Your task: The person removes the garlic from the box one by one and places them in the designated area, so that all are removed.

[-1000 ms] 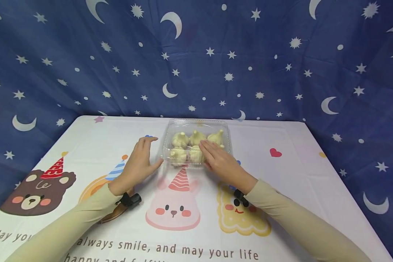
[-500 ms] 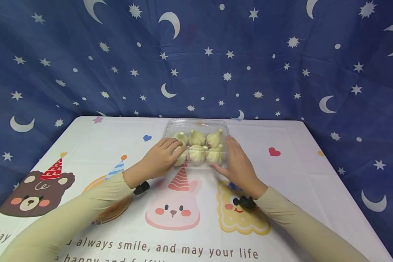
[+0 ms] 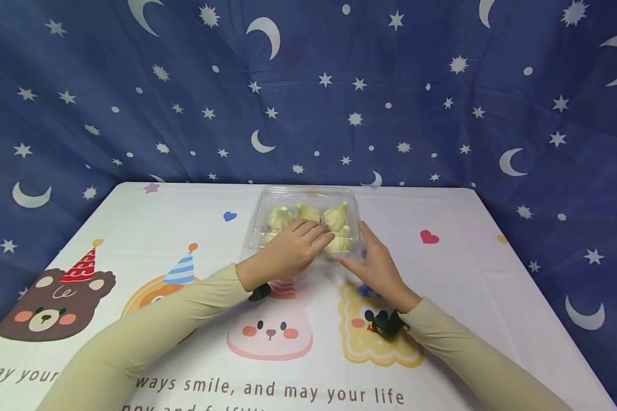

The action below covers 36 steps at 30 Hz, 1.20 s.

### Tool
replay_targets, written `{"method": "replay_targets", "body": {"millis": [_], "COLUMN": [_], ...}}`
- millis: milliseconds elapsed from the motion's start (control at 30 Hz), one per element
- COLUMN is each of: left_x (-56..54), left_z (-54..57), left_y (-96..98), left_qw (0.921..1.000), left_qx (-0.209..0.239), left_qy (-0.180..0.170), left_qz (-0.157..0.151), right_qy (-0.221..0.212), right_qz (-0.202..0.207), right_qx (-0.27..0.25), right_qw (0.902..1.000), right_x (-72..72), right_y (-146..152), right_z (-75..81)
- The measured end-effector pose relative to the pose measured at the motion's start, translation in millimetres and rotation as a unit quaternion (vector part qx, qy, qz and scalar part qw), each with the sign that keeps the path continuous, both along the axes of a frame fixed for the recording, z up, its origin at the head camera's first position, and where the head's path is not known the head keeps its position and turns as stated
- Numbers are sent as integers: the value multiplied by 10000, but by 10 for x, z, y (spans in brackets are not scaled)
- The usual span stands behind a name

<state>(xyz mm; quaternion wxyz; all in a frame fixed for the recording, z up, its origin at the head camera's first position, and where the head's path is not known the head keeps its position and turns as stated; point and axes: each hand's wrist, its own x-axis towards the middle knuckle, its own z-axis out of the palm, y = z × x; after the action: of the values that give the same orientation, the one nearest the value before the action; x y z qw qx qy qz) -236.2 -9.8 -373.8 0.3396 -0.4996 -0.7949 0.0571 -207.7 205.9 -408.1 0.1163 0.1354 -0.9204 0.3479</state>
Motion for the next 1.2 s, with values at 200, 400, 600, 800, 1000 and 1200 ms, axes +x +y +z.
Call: {"method": "replay_targets", "body": {"millis": [200, 400, 600, 800, 1000, 1200], "left_x": [-12, 8, -4, -47, -75, -68], "left_z": [-21, 9, 33, 60, 52, 45], "left_y": [145, 171, 154, 121, 139, 283], "left_qw": [10000, 9991, 9980, 9983, 9975, 9989], "left_qx": [-76, -25, 87, -66, -441, -410], "left_qy": [-38, -432, -621, -568, -549, -103], "left_qz": [-39, -9, -70, -97, 51, 179], "right_qy": [-171, -1256, -2131, -2525, -2929, -2788], "right_qz": [-197, -338, -273, 16, 351, 670], "right_qx": [-347, -1187, -2129, -3578, -4541, -4743], "right_qw": [9991, 9844, 9532, 8990, 8407, 8324], "right_x": [1, 0, -18, 3, 2, -2], "right_y": [48, 90, 142, 135, 119, 50], "right_z": [-46, -43, 0, -30, -8, -20]}}
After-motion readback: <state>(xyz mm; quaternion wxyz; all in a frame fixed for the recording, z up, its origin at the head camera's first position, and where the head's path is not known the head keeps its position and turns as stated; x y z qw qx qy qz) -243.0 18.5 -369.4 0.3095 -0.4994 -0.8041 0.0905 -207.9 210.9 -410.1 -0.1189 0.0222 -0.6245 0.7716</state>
